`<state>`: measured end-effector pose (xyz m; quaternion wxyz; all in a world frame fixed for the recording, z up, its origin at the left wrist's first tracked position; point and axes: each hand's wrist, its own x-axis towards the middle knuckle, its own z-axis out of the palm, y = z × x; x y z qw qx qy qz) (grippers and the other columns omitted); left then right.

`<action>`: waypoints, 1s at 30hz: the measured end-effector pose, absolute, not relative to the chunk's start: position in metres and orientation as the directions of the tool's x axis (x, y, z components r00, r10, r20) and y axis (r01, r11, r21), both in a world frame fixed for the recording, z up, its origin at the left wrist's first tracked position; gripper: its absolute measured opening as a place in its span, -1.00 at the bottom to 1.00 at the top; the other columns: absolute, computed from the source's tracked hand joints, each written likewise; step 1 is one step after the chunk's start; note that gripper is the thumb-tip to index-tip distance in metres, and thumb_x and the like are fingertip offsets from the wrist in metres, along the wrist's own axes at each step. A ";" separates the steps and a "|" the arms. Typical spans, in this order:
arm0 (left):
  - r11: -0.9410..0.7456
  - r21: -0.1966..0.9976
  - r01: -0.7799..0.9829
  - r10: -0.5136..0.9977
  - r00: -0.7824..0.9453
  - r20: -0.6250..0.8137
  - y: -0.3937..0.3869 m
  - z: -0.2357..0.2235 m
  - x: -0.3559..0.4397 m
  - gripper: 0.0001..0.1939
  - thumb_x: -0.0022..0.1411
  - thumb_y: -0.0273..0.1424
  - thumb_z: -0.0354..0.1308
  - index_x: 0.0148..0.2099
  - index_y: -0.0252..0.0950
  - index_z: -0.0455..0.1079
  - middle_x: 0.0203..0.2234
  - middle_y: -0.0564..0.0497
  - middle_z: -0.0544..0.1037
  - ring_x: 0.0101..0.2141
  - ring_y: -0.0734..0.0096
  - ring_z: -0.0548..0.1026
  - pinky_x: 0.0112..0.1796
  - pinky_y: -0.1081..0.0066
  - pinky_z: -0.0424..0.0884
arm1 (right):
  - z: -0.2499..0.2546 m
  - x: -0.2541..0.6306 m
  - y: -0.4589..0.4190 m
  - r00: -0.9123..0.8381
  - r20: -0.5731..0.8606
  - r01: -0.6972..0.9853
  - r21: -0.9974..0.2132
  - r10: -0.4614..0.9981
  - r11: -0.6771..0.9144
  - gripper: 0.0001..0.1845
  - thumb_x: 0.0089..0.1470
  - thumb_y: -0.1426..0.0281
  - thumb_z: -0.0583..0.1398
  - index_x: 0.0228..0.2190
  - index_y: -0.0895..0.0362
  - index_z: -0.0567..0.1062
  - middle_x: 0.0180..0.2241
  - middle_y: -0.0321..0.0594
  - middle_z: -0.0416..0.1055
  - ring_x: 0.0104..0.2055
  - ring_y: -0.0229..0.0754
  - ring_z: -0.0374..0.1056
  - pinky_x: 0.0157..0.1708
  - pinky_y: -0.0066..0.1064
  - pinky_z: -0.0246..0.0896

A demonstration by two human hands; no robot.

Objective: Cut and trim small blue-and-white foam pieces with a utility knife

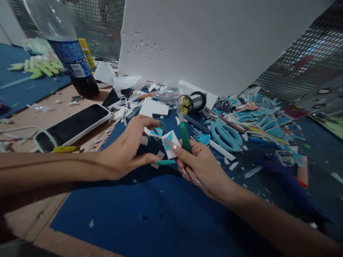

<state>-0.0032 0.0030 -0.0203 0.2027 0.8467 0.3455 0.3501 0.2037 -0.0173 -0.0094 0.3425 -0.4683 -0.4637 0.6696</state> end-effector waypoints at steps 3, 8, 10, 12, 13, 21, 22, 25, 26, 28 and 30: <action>-0.626 0.690 0.363 0.734 0.574 0.363 0.002 -0.016 -0.005 -0.51 0.29 -0.20 0.11 0.18 -0.24 0.14 0.04 -0.15 0.35 0.03 0.20 0.36 -0.04 0.32 0.34 | -0.010 0.207 -0.016 -0.438 -0.330 0.044 -0.937 0.836 -0.347 -0.59 -0.06 0.10 0.32 -0.54 0.13 0.32 -0.83 -0.51 0.23 -0.89 -0.50 -0.05 -0.88 -0.66 -0.24; -0.625 0.655 0.424 0.758 0.528 0.382 -0.002 -0.009 -0.006 -0.75 0.25 -0.20 0.17 -0.09 -0.21 0.36 -0.26 0.00 0.51 -0.26 0.36 0.48 -0.25 0.42 0.41 | -0.012 0.209 -0.015 -0.386 -0.294 0.006 -0.948 0.874 -0.317 -0.63 -0.04 0.17 0.33 -0.54 0.12 0.32 -0.87 -0.56 0.16 -0.89 -0.49 -0.04 -0.86 -0.67 -0.20; -0.626 0.645 0.438 0.765 0.506 0.399 -0.003 -0.009 -0.006 -0.75 0.22 -0.19 0.19 -0.15 -0.24 0.36 -0.32 0.00 0.50 -0.30 0.36 0.48 -0.28 0.41 0.41 | -0.012 0.208 -0.015 -0.367 -0.282 -0.007 -0.952 0.886 -0.306 -0.65 -0.03 0.17 0.32 -0.53 0.13 0.34 -0.87 -0.56 0.16 -0.88 -0.50 -0.04 -0.85 -0.66 -0.20; -0.644 0.626 0.440 0.755 0.498 0.426 -0.001 -0.011 -0.005 -0.63 0.20 -0.15 0.21 -0.06 -0.27 0.33 -0.29 -0.04 0.49 -0.29 0.33 0.47 -0.29 0.39 0.42 | -0.012 0.208 -0.015 -0.366 -0.283 0.000 -0.953 0.887 -0.304 -0.65 -0.04 0.17 0.33 -0.53 0.13 0.36 -0.85 -0.53 0.20 -0.88 -0.49 -0.02 -0.86 -0.66 -0.20; -0.667 0.607 0.433 0.737 0.504 0.450 0.000 -0.013 -0.005 -0.56 0.19 -0.13 0.21 0.00 -0.29 0.31 -0.24 -0.08 0.48 -0.27 0.31 0.47 -0.29 0.38 0.42 | -0.012 0.208 -0.015 -0.374 -0.287 0.013 -0.953 0.882 -0.304 -0.65 -0.04 0.17 0.33 -0.54 0.14 0.36 -0.84 -0.53 0.22 -0.88 -0.49 0.00 -0.86 -0.66 -0.19; -0.813 0.381 0.440 0.580 0.550 0.602 -0.002 -0.013 -0.006 -0.74 0.26 -0.21 0.16 -0.15 -0.32 0.36 -0.31 -0.06 0.49 -0.27 0.37 0.48 -0.26 0.45 0.41 | -0.009 0.207 -0.016 -0.409 -0.258 -0.085 -0.944 0.875 -0.318 -0.63 -0.14 0.19 0.39 -0.47 0.13 0.36 -0.87 -0.59 0.12 -0.86 -0.51 -0.06 -0.82 -0.69 -0.10; -0.803 0.382 0.457 0.590 0.522 0.616 -0.003 -0.013 -0.005 -0.73 0.25 -0.20 0.17 -0.18 -0.33 0.35 -0.34 -0.05 0.48 -0.30 0.38 0.48 -0.29 0.45 0.40 | -0.010 0.207 -0.016 -0.417 -0.254 -0.084 -0.945 0.873 -0.315 -0.62 -0.12 0.17 0.38 -0.46 0.13 0.36 -0.86 -0.58 0.14 -0.86 -0.51 -0.06 -0.83 -0.68 -0.10; -0.776 0.386 0.499 0.622 0.507 0.596 -0.005 -0.013 -0.004 -0.65 0.22 -0.11 0.17 -0.29 -0.33 0.31 -0.41 -0.01 0.44 -0.38 0.40 0.45 -0.39 0.47 0.37 | -0.011 0.207 -0.017 -0.415 -0.249 -0.025 -0.958 0.875 -0.285 -0.61 0.00 0.09 0.28 -0.51 0.14 0.34 -0.82 -0.48 0.26 -0.87 -0.50 -0.03 -0.86 -0.66 -0.11; -0.771 0.382 0.509 0.630 0.522 0.575 -0.005 -0.013 -0.004 -0.63 0.21 -0.08 0.16 -0.30 -0.33 0.30 -0.42 -0.01 0.43 -0.39 0.40 0.44 -0.40 0.47 0.36 | -0.011 0.208 -0.018 -0.403 -0.250 -0.002 -0.962 0.881 -0.274 -0.60 0.04 0.08 0.25 -0.52 0.14 0.33 -0.80 -0.46 0.28 -0.87 -0.50 -0.02 -0.87 -0.66 -0.13; -0.763 0.384 0.520 0.644 0.558 0.524 -0.006 -0.015 -0.004 -0.56 0.20 -0.02 0.14 -0.24 -0.35 0.32 -0.37 -0.05 0.44 -0.34 0.35 0.44 -0.35 0.43 0.37 | -0.010 0.207 -0.019 -0.375 -0.250 0.029 -0.966 0.893 -0.258 -0.61 0.08 0.10 0.22 -0.53 0.14 0.31 -0.80 -0.46 0.28 -0.87 -0.50 0.00 -0.88 -0.68 -0.13; -0.764 0.394 0.511 0.645 0.587 0.489 -0.008 -0.017 -0.004 -0.50 0.20 -0.01 0.13 -0.11 -0.38 0.32 -0.27 -0.11 0.44 -0.26 0.28 0.44 -0.26 0.37 0.38 | -0.009 0.206 -0.020 -0.367 -0.254 0.041 -0.966 0.895 -0.257 -0.63 0.08 0.13 0.23 -0.52 0.13 0.30 -0.79 -0.48 0.29 -0.88 -0.50 0.00 -0.89 -0.69 -0.15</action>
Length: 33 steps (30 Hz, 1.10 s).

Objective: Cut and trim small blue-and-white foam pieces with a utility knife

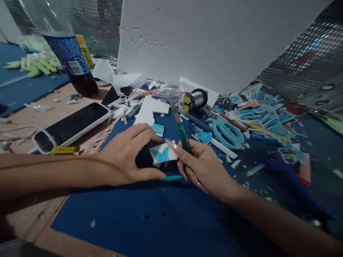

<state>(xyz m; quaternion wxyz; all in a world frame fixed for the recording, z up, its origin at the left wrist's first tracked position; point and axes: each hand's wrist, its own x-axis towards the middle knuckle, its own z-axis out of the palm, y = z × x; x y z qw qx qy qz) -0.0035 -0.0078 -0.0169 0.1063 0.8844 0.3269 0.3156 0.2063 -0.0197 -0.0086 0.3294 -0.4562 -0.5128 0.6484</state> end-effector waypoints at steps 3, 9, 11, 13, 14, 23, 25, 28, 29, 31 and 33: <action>-0.778 0.389 0.493 0.628 0.611 0.482 -0.010 -0.020 -0.003 -0.61 0.28 -0.15 0.10 -0.04 -0.37 0.31 -0.25 -0.10 0.45 -0.24 0.31 0.44 -0.24 0.39 0.38 | -0.008 0.204 -0.020 -0.381 -0.250 0.040 -0.966 0.890 -0.254 -0.64 0.08 0.15 0.24 -0.51 0.12 0.29 -0.77 -0.49 0.30 -0.88 -0.50 0.00 -0.90 -0.70 -0.18; -0.712 0.452 0.536 0.700 0.593 0.399 -0.010 -0.020 -0.005 -0.47 0.28 -0.29 0.13 0.25 -0.19 0.13 -0.17 -0.04 0.49 -0.24 0.37 0.49 -0.26 0.47 0.42 | -0.006 0.206 -0.022 -0.357 -0.175 0.070 -0.985 0.918 -0.161 -0.61 0.09 0.05 0.20 -0.47 0.13 0.32 -0.73 -0.48 0.28 -0.87 -0.49 -0.01 -0.92 -0.65 -0.22; -0.707 0.486 0.514 0.703 0.586 0.403 -0.008 -0.019 -0.007 -0.46 0.29 -0.31 0.12 0.27 -0.13 0.10 -0.12 -0.04 0.49 -0.23 0.34 0.49 -0.25 0.45 0.43 | -0.003 0.211 -0.021 -0.317 -0.057 0.097 -0.995 0.947 -0.027 -0.54 0.14 -0.01 0.10 -0.49 0.13 0.33 -0.72 -0.46 0.23 -0.83 -0.48 0.00 -0.89 -0.62 -0.19; -0.683 0.545 0.486 0.720 0.576 0.388 -0.005 -0.017 -0.008 -0.47 0.31 -0.32 0.08 0.29 -0.07 0.08 -0.12 -0.03 0.49 -0.25 0.33 0.50 -0.32 0.46 0.43 | -0.002 0.218 -0.017 -0.294 0.101 0.174 -0.972 0.950 0.158 -0.50 0.19 -0.01 0.03 -0.55 0.12 0.30 -0.70 -0.44 0.19 -0.77 -0.46 0.06 -0.83 -0.59 -0.10; -0.655 0.582 0.483 0.740 0.566 0.364 -0.003 -0.017 -0.008 -0.47 0.31 -0.31 0.07 0.29 -0.06 0.07 -0.16 -0.03 0.50 -0.29 0.34 0.50 -0.37 0.47 0.42 | -0.002 0.222 -0.015 -0.307 0.171 0.232 -0.941 0.936 0.248 -0.49 0.21 0.01 0.02 -0.57 0.12 0.28 -0.70 -0.42 0.18 -0.75 -0.44 0.09 -0.79 -0.57 -0.05; -0.220 0.962 0.164 0.891 0.436 0.129 0.003 -0.014 -0.002 -0.45 0.11 -0.29 0.30 0.09 -0.21 0.19 -0.57 0.13 0.38 -0.51 0.41 0.44 -0.52 0.50 0.36 | -0.013 0.232 -0.009 -0.557 0.302 0.441 -0.682 0.774 0.584 -0.69 0.35 0.25 -0.12 -0.22 0.06 0.36 -0.56 -0.38 0.23 -0.61 -0.38 0.18 -0.62 -0.54 0.11; -0.117 0.992 0.057 0.880 0.469 0.077 0.002 -0.013 -0.001 -0.46 0.11 -0.33 0.30 0.09 -0.21 0.16 -0.46 0.07 0.48 -0.39 0.36 0.51 -0.41 0.47 0.44 | -0.014 0.231 -0.011 -0.564 0.310 0.431 -0.681 0.765 0.593 -0.72 0.35 0.29 -0.12 -0.10 0.03 0.34 -0.54 -0.39 0.25 -0.60 -0.38 0.19 -0.62 -0.56 0.10; -0.112 0.991 0.072 0.853 0.519 0.059 0.001 -0.014 -0.001 -0.46 0.16 -0.36 0.25 0.13 -0.22 0.14 -0.45 0.07 0.47 -0.40 0.40 0.49 -0.41 0.49 0.43 | -0.013 0.228 -0.013 -0.570 0.324 0.438 -0.658 0.755 0.613 -0.72 0.35 0.30 -0.10 -0.02 0.00 0.32 -0.53 -0.39 0.27 -0.57 -0.37 0.19 -0.59 -0.53 0.10; -0.152 0.982 0.114 0.843 0.534 0.068 0.000 -0.015 -0.001 -0.46 0.18 -0.36 0.22 0.17 -0.20 0.13 -0.45 0.08 0.45 -0.41 0.42 0.47 -0.43 0.49 0.41 | -0.012 0.226 -0.014 -0.568 0.332 0.439 -0.651 0.753 0.619 -0.72 0.35 0.30 -0.09 -0.02 0.01 0.32 -0.52 -0.38 0.29 -0.57 -0.36 0.20 -0.57 -0.52 0.10; -0.245 0.951 0.187 0.822 0.560 0.101 0.000 -0.019 -0.002 -0.45 0.23 -0.38 0.15 0.23 -0.15 0.08 -0.43 0.08 0.40 -0.41 0.42 0.44 -0.45 0.49 0.39 | -0.010 0.224 -0.016 -0.564 0.330 0.441 -0.655 0.757 0.614 -0.72 0.34 0.30 -0.09 -0.05 0.02 0.34 -0.47 -0.35 0.34 -0.54 -0.35 0.23 -0.55 -0.50 0.12; -0.300 0.930 0.214 0.810 0.572 0.129 0.000 -0.023 -0.003 -0.45 0.24 -0.40 0.12 0.24 -0.09 0.07 -0.37 0.06 0.36 -0.38 0.41 0.43 -0.43 0.48 0.41 | -0.008 0.221 -0.018 -0.567 0.299 0.441 -0.677 0.768 0.589 -0.72 0.35 0.31 -0.09 -0.05 0.03 0.35 -0.42 -0.32 0.38 -0.52 -0.35 0.27 -0.55 -0.50 0.14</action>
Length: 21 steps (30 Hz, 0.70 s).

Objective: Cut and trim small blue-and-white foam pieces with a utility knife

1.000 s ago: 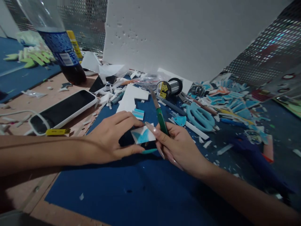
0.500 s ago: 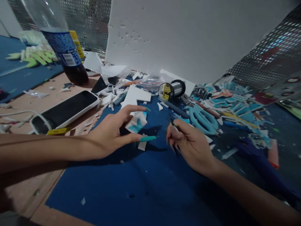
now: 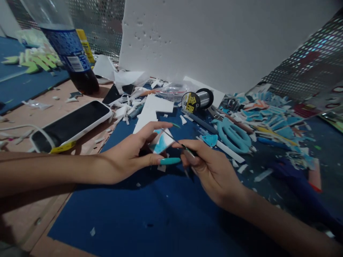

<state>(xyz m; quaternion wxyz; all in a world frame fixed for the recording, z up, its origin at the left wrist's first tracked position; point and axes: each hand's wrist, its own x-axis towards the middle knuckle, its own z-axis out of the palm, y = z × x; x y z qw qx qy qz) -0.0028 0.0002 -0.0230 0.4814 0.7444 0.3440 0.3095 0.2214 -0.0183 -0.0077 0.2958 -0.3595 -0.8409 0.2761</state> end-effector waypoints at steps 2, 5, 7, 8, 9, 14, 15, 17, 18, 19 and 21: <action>-0.313 0.925 0.215 0.819 0.555 0.148 0.001 -0.026 -0.003 -0.46 0.21 -0.41 0.16 0.21 -0.06 0.13 -0.31 0.05 0.33 -0.36 0.44 0.42 -0.41 0.47 0.44 | -0.006 0.220 -0.020 -0.568 0.263 0.457 -0.688 0.780 0.564 -0.70 0.35 0.32 -0.10 -0.04 0.02 0.35 -0.39 -0.29 0.40 -0.50 -0.34 0.29 -0.56 -0.50 0.15; -0.294 0.937 0.186 0.838 0.522 0.160 0.002 -0.025 -0.002 -0.48 0.13 -0.39 0.26 0.12 -0.16 0.22 -0.28 0.03 0.37 -0.35 0.43 0.46 -0.36 0.45 0.47 | -0.004 0.221 -0.018 -0.566 0.289 0.503 -0.621 0.772 0.601 -0.70 0.34 0.33 -0.10 -0.06 0.03 0.36 -0.41 -0.27 0.39 -0.52 -0.31 0.27 -0.57 -0.47 0.13; -0.258 0.955 0.146 0.840 0.523 0.147 0.002 -0.021 -0.001 -0.49 0.12 -0.40 0.28 0.09 -0.24 0.23 -0.28 0.01 0.45 -0.31 0.39 0.50 -0.31 0.43 0.50 | -0.003 0.224 -0.015 -0.582 0.334 0.540 -0.523 0.742 0.659 -0.73 0.33 0.32 -0.08 -0.15 0.04 0.38 -0.47 -0.27 0.36 -0.51 -0.27 0.25 -0.54 -0.45 0.13; -0.242 0.962 0.125 0.837 0.528 0.142 0.002 -0.019 -0.001 -0.50 0.12 -0.41 0.29 0.08 -0.25 0.23 -0.28 -0.01 0.48 -0.29 0.37 0.52 -0.29 0.41 0.51 | -0.003 0.225 -0.013 -0.593 0.354 0.554 -0.472 0.723 0.686 -0.73 0.33 0.30 -0.07 -0.21 0.05 0.39 -0.50 -0.27 0.33 -0.50 -0.26 0.23 -0.53 -0.44 0.13; -0.229 0.968 0.105 0.834 0.534 0.139 0.002 -0.018 -0.001 -0.50 0.11 -0.43 0.29 0.08 -0.26 0.23 -0.27 -0.02 0.50 -0.27 0.35 0.53 -0.27 0.40 0.51 | -0.003 0.227 -0.011 -0.605 0.367 0.565 -0.427 0.706 0.706 -0.72 0.33 0.29 -0.07 -0.26 0.07 0.39 -0.52 -0.28 0.30 -0.49 -0.24 0.21 -0.52 -0.44 0.12; -0.212 0.976 0.058 0.861 0.484 0.158 -0.001 -0.017 -0.001 -0.45 0.02 -0.50 0.35 0.06 -0.26 0.29 -0.30 0.01 0.49 -0.27 0.37 0.52 -0.26 0.44 0.52 | -0.005 0.230 -0.006 -0.663 0.381 0.600 -0.243 0.644 0.762 -0.65 0.33 0.26 -0.10 -0.36 0.12 0.37 -0.58 -0.26 0.28 -0.50 -0.21 0.14 -0.58 -0.46 0.02; -0.218 0.974 0.060 0.866 0.473 0.164 -0.001 -0.017 -0.002 -0.44 0.01 -0.50 0.36 0.06 -0.27 0.30 -0.31 0.01 0.48 -0.28 0.39 0.51 -0.27 0.45 0.52 | -0.006 0.230 -0.005 -0.666 0.379 0.611 -0.217 0.643 0.761 -0.64 0.33 0.26 -0.11 -0.36 0.12 0.37 -0.58 -0.26 0.29 -0.50 -0.21 0.15 -0.59 -0.46 0.01; -0.237 0.970 0.063 0.869 0.460 0.182 -0.001 -0.018 -0.002 -0.44 0.00 -0.50 0.37 0.07 -0.26 0.31 -0.32 0.03 0.47 -0.30 0.41 0.50 -0.30 0.48 0.51 | -0.007 0.230 -0.005 -0.660 0.379 0.632 -0.188 0.649 0.752 -0.61 0.33 0.24 -0.13 -0.37 0.12 0.37 -0.58 -0.26 0.29 -0.50 -0.21 0.15 -0.59 -0.46 0.01; -0.243 0.968 0.064 0.869 0.457 0.188 -0.001 -0.018 -0.003 -0.43 0.00 -0.49 0.38 0.07 -0.26 0.32 -0.33 0.03 0.46 -0.30 0.42 0.49 -0.31 0.49 0.51 | -0.007 0.230 -0.005 -0.659 0.379 0.636 -0.182 0.650 0.750 -0.60 0.33 0.23 -0.14 -0.36 0.12 0.38 -0.57 -0.26 0.29 -0.50 -0.21 0.16 -0.58 -0.46 0.01; -0.246 0.967 0.065 0.870 0.455 0.191 -0.001 -0.018 -0.003 -0.43 -0.01 -0.49 0.38 0.07 -0.26 0.32 -0.33 0.04 0.45 -0.31 0.43 0.48 -0.31 0.49 0.50 | -0.007 0.230 -0.005 -0.658 0.382 0.635 -0.182 0.649 0.751 -0.59 0.33 0.22 -0.14 -0.36 0.12 0.38 -0.57 -0.26 0.29 -0.50 -0.21 0.16 -0.57 -0.45 0.02; -0.247 0.967 0.064 0.871 0.453 0.193 0.000 -0.017 -0.002 -0.44 -0.02 -0.49 0.39 0.05 -0.25 0.33 -0.35 0.05 0.44 -0.34 0.45 0.47 -0.32 0.50 0.51 | -0.007 0.230 -0.005 -0.656 0.381 0.630 -0.197 0.651 0.751 -0.57 0.33 0.22 -0.15 -0.35 0.12 0.39 -0.58 -0.26 0.28 -0.50 -0.21 0.17 -0.57 -0.44 0.03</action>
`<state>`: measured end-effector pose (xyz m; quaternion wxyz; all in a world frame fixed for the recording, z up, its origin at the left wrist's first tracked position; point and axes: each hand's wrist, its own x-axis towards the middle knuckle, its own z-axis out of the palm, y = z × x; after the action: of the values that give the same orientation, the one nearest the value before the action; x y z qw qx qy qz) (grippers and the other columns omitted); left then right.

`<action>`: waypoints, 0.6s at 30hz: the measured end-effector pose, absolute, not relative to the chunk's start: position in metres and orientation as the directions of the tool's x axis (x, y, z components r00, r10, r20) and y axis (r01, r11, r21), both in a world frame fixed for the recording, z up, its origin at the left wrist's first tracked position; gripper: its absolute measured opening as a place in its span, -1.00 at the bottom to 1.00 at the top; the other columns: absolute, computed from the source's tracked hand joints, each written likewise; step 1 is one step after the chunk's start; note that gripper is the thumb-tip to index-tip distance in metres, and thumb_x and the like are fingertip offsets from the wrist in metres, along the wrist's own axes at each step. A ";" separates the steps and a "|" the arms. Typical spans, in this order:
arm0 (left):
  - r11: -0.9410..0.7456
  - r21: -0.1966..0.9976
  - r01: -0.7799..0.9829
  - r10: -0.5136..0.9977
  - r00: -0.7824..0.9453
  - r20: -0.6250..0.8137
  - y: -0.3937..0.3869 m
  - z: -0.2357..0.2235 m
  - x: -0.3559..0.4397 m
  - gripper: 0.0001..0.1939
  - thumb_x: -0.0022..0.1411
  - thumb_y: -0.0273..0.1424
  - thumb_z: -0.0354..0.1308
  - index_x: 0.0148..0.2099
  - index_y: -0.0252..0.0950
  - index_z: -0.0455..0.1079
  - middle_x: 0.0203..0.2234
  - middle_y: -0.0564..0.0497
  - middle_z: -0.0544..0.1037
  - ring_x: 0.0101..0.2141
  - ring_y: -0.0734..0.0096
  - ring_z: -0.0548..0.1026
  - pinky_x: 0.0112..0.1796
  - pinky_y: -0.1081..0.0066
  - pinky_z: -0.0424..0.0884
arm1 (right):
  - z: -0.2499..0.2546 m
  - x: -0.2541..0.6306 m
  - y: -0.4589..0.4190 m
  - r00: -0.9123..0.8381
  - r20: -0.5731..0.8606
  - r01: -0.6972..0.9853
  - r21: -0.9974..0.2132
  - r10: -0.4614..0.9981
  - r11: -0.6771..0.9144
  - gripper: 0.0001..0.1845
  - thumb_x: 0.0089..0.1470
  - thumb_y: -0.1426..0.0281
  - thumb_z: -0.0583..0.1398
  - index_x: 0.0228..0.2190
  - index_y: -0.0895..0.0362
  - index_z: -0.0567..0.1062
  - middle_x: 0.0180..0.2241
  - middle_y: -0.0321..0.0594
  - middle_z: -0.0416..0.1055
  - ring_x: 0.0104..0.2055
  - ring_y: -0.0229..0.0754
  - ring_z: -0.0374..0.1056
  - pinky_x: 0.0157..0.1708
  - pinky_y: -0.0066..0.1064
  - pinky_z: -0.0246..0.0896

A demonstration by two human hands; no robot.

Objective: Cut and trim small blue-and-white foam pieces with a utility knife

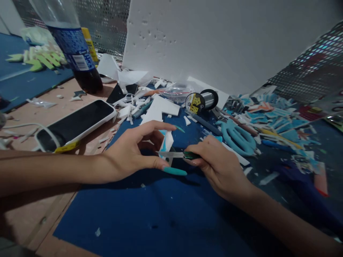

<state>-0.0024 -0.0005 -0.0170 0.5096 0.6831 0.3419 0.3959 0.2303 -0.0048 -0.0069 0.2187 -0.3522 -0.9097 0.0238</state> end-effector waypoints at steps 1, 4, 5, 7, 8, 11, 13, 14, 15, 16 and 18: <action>-0.245 0.968 0.062 0.870 0.454 0.191 0.000 -0.017 -0.002 -0.44 -0.02 -0.49 0.39 0.04 -0.26 0.33 -0.36 0.06 0.44 -0.35 0.46 0.47 -0.32 0.51 0.51 | -0.007 0.230 -0.005 -0.655 0.382 0.628 -0.206 0.653 0.750 -0.56 0.33 0.22 -0.16 -0.35 0.13 0.40 -0.58 -0.26 0.28 -0.50 -0.21 0.17 -0.56 -0.44 0.03; -0.251 0.966 0.055 0.866 0.459 0.199 -0.001 -0.016 -0.001 -0.45 -0.03 -0.49 0.39 0.03 -0.27 0.33 -0.38 0.07 0.43 -0.35 0.47 0.46 -0.32 0.53 0.50 | -0.006 0.230 -0.004 -0.648 0.377 0.631 -0.220 0.662 0.744 -0.54 0.33 0.20 -0.17 -0.35 0.13 0.40 -0.58 -0.26 0.28 -0.49 -0.20 0.18 -0.56 -0.43 0.04; -0.257 0.965 0.057 0.866 0.457 0.203 -0.001 -0.016 -0.001 -0.45 -0.03 -0.49 0.40 0.03 -0.27 0.33 -0.38 0.07 0.43 -0.35 0.47 0.46 -0.31 0.53 0.50 | -0.006 0.230 -0.004 -0.648 0.377 0.633 -0.217 0.661 0.744 -0.54 0.33 0.20 -0.17 -0.35 0.12 0.40 -0.58 -0.26 0.27 -0.49 -0.20 0.18 -0.56 -0.43 0.04; -0.269 0.961 0.062 0.865 0.454 0.213 -0.001 -0.016 -0.002 -0.45 -0.03 -0.48 0.40 0.03 -0.26 0.34 -0.38 0.06 0.43 -0.35 0.46 0.47 -0.30 0.51 0.51 | -0.006 0.230 -0.004 -0.648 0.377 0.635 -0.211 0.662 0.743 -0.53 0.33 0.18 -0.18 -0.36 0.11 0.40 -0.58 -0.27 0.26 -0.50 -0.21 0.17 -0.57 -0.43 0.03; -0.275 0.959 0.065 0.865 0.452 0.217 -0.001 -0.017 -0.002 -0.45 -0.03 -0.48 0.40 0.03 -0.26 0.35 -0.38 0.06 0.44 -0.35 0.46 0.47 -0.30 0.51 0.51 | -0.006 0.230 -0.004 -0.648 0.376 0.636 -0.213 0.663 0.742 -0.53 0.33 0.18 -0.18 -0.36 0.11 0.39 -0.59 -0.27 0.26 -0.51 -0.21 0.17 -0.57 -0.44 0.03; -0.293 0.954 0.069 0.861 0.452 0.232 -0.001 -0.018 -0.003 -0.44 -0.04 -0.46 0.41 0.04 -0.25 0.36 -0.36 0.05 0.46 -0.35 0.44 0.47 -0.30 0.49 0.51 | -0.006 0.230 -0.004 -0.646 0.373 0.634 -0.224 0.666 0.740 -0.53 0.33 0.18 -0.18 -0.36 0.11 0.39 -0.59 -0.28 0.26 -0.51 -0.22 0.16 -0.57 -0.44 0.02; -0.307 0.949 0.073 0.855 0.460 0.241 0.000 -0.018 -0.003 -0.44 -0.02 -0.46 0.40 0.06 -0.23 0.38 -0.34 0.03 0.48 -0.32 0.41 0.48 -0.30 0.47 0.52 | -0.007 0.230 -0.004 -0.648 0.378 0.625 -0.232 0.661 0.745 -0.55 0.33 0.19 -0.17 -0.36 0.11 0.38 -0.59 -0.28 0.25 -0.51 -0.23 0.15 -0.57 -0.46 0.02; -0.314 0.946 0.077 0.851 0.464 0.245 -0.001 -0.019 -0.004 -0.45 -0.01 -0.45 0.40 0.06 -0.21 0.39 -0.32 0.02 0.48 -0.30 0.38 0.48 -0.30 0.46 0.52 | -0.007 0.230 -0.003 -0.650 0.382 0.618 -0.236 0.657 0.749 -0.56 0.34 0.20 -0.16 -0.36 0.11 0.38 -0.59 -0.29 0.25 -0.51 -0.23 0.15 -0.57 -0.46 0.02; -0.323 0.943 0.083 0.849 0.465 0.250 -0.001 -0.019 -0.004 -0.47 0.01 -0.45 0.39 0.06 -0.19 0.40 -0.31 0.01 0.49 -0.28 0.36 0.49 -0.31 0.45 0.53 | -0.007 0.230 -0.003 -0.653 0.387 0.610 -0.240 0.651 0.755 -0.58 0.34 0.21 -0.15 -0.36 0.11 0.37 -0.60 -0.30 0.25 -0.51 -0.23 0.15 -0.57 -0.47 0.02; -0.333 0.938 0.092 0.848 0.465 0.256 -0.001 -0.019 -0.004 -0.48 0.02 -0.44 0.38 0.06 -0.17 0.41 -0.29 0.00 0.50 -0.26 0.34 0.49 -0.32 0.44 0.53 | -0.007 0.230 -0.003 -0.655 0.392 0.603 -0.245 0.647 0.759 -0.60 0.34 0.22 -0.13 -0.36 0.11 0.37 -0.60 -0.30 0.25 -0.50 -0.24 0.15 -0.56 -0.47 0.02; -0.351 0.929 0.115 0.846 0.464 0.262 -0.002 -0.018 -0.003 -0.50 0.04 -0.40 0.37 0.06 -0.15 0.42 -0.27 -0.01 0.51 -0.25 0.30 0.50 -0.33 0.41 0.54 | -0.008 0.230 -0.003 -0.661 0.395 0.593 -0.247 0.638 0.767 -0.62 0.34 0.24 -0.11 -0.36 0.11 0.38 -0.59 -0.30 0.26 -0.50 -0.24 0.15 -0.56 -0.46 0.02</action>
<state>-0.0035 -0.0016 -0.0176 0.4619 0.7202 0.3337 0.3958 0.2303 -0.0029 -0.0075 0.2351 -0.3380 -0.9100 0.0481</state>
